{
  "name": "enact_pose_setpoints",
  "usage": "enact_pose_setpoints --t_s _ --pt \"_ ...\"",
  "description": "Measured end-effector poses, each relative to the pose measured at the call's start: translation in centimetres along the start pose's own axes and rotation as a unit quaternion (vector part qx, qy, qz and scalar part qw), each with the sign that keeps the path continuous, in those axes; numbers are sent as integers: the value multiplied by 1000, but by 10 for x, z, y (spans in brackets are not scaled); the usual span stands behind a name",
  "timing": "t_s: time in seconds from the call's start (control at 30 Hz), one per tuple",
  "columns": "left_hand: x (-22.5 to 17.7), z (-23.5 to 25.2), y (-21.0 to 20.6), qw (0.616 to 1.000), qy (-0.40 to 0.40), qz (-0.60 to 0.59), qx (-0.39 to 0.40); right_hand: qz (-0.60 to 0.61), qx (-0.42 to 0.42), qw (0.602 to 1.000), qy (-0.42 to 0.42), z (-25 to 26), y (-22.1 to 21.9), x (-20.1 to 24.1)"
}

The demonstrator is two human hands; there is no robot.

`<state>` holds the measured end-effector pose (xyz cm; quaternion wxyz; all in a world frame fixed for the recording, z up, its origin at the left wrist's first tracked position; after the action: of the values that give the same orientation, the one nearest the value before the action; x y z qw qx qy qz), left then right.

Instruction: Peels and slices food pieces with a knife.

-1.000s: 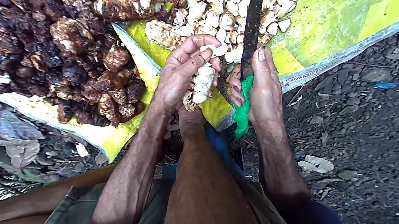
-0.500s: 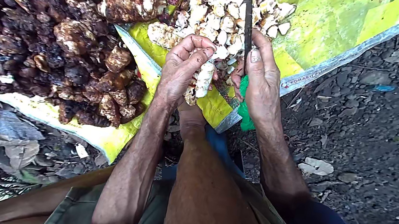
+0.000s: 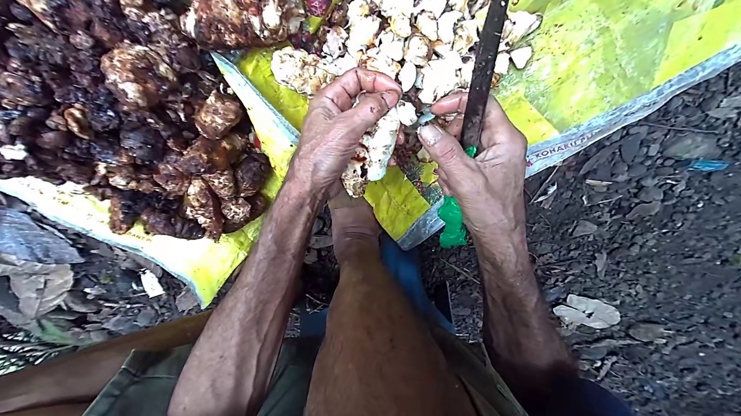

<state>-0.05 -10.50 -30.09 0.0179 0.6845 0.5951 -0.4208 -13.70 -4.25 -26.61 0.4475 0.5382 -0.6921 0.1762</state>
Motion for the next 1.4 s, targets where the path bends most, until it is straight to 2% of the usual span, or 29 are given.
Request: enact_pose_setpoints --t_s 0.27,0.57,0.67,0.77,0.97,1.13,1.27,1.4 --pt "4 1 -1 999 9 -37 20 30 -9 999 -28 -5 8 -17" --pt "-10 11 -3 999 -13 -6 -38 52 -34 998 -28 -5 15 -25" --pt "-20 16 -9 999 -9 28 -44 55 -38 997 -31 -5 16 -26" --pt "-37 17 -15 990 9 127 -56 53 -46 997 -34 -5 19 -28" --pt "-57 11 -17 942 5 333 -49 52 -59 996 -40 -4 23 -31" --pt "-73 9 -29 904 -93 417 -29 40 -66 996 -37 -1 21 -31" --pt "-41 33 -26 835 -138 532 31 -16 -82 995 -46 7 26 -34" --pt "-13 52 -30 787 -90 608 41 -47 -87 994 -53 14 18 -23"
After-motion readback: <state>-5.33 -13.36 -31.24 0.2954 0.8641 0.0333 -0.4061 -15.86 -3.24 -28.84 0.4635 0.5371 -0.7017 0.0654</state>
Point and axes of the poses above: each hand's wrist, its own z-axis towards the middle knuckle, its own y-axis out of the back of the hand, x = y × z, the point moved 10 cm from there along z, towards the middle knuckle, and after that the axes turned 3 degrees about -y, right-handed, at the moved point
